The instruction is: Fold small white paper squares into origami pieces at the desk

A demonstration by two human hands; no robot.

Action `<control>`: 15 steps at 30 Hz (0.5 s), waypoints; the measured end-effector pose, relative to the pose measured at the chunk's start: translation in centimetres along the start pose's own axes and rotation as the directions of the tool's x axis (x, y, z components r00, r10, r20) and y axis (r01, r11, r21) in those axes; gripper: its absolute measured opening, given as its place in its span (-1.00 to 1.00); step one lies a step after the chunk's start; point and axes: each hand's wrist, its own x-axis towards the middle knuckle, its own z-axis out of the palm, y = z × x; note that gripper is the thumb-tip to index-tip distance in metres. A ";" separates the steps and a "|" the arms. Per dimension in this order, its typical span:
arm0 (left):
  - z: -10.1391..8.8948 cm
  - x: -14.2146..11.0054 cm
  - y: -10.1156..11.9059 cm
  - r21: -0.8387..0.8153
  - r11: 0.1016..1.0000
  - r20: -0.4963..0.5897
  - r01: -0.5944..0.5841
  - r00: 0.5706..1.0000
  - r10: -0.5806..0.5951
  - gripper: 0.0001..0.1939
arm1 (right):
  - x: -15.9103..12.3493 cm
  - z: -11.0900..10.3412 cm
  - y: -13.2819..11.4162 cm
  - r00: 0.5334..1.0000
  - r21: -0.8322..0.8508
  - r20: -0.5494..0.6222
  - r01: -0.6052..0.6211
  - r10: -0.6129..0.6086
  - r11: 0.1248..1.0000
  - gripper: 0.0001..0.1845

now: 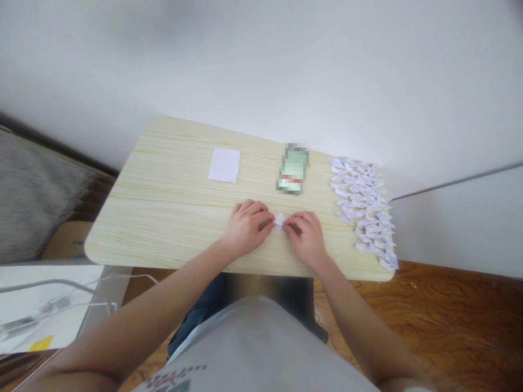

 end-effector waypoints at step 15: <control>0.3 0.7 1.3 0.043 0.997 -0.029 0.068 0.997 -0.067 -0.83 | 2.5 -1.5 -1.6 0.979 -0.227 0.173 -0.068 0.109 0.972 -0.83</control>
